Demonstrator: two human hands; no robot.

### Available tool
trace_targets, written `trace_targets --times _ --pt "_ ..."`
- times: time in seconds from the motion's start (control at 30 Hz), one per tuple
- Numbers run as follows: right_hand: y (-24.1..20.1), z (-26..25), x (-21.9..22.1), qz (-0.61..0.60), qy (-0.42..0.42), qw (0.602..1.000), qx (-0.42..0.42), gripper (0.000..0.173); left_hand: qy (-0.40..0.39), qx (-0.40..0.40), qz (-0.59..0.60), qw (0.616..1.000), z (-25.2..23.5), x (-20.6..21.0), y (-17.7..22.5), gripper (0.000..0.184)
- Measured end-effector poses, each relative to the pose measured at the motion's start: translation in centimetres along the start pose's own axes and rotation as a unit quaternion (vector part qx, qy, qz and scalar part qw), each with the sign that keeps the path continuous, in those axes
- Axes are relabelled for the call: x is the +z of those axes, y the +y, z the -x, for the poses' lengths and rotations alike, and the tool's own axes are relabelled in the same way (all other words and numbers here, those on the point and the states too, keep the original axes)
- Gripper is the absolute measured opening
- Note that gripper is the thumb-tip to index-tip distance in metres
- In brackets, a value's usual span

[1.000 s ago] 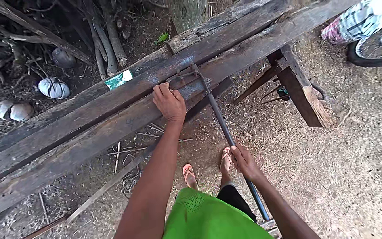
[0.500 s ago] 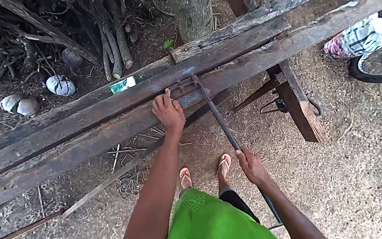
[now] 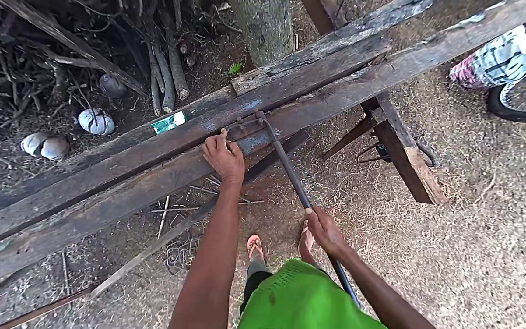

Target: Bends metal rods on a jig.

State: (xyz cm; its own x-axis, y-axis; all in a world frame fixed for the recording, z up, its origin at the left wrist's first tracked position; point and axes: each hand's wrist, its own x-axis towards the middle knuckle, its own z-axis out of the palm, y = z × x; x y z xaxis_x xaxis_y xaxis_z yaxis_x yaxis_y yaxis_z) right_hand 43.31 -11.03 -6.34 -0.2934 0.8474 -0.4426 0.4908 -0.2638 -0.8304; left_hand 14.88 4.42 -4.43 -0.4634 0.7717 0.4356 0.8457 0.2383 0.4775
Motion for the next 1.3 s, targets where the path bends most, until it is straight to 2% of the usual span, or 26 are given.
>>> trace_targets --times 0.13,0.27,0.5,0.87,1.03,1.2,1.3 --pt "-2.5 -1.8 -0.4 -0.207 -0.051 0.977 0.002 0.045 -0.012 0.021 -0.005 1.0 0.0 0.0 -0.7 0.036" --pt "-4.5 -3.7 -0.2 -0.286 -0.063 0.956 0.017 0.045 -0.024 0.015 -0.003 1.0 -0.1 -0.3 -0.5 0.037" --pt "-6.0 -3.0 2.9 -0.31 -0.014 0.949 0.045 0.048 -0.02 0.009 -0.006 1.0 -0.1 -0.2 -0.3 0.037" --pt "-5.9 -3.0 5.1 -0.296 0.018 0.954 0.034 0.047 -0.02 0.015 -0.02 0.999 0.4 -0.2 -0.4 0.039" --pt "-6.3 -3.4 7.6 -0.313 0.048 0.947 0.045 0.047 -0.015 0.018 -0.021 1.0 0.6 0.0 -0.4 0.039" --pt "-5.2 -3.6 5.0 -0.267 0.023 0.963 0.027 0.048 -0.016 0.019 -0.025 0.999 0.0 -0.1 -0.1 0.039" --pt "-2.7 -2.9 4.3 -0.171 0.028 0.985 0.015 0.041 -0.023 0.019 -0.045 0.999 -0.3 -0.4 -0.3 0.039"
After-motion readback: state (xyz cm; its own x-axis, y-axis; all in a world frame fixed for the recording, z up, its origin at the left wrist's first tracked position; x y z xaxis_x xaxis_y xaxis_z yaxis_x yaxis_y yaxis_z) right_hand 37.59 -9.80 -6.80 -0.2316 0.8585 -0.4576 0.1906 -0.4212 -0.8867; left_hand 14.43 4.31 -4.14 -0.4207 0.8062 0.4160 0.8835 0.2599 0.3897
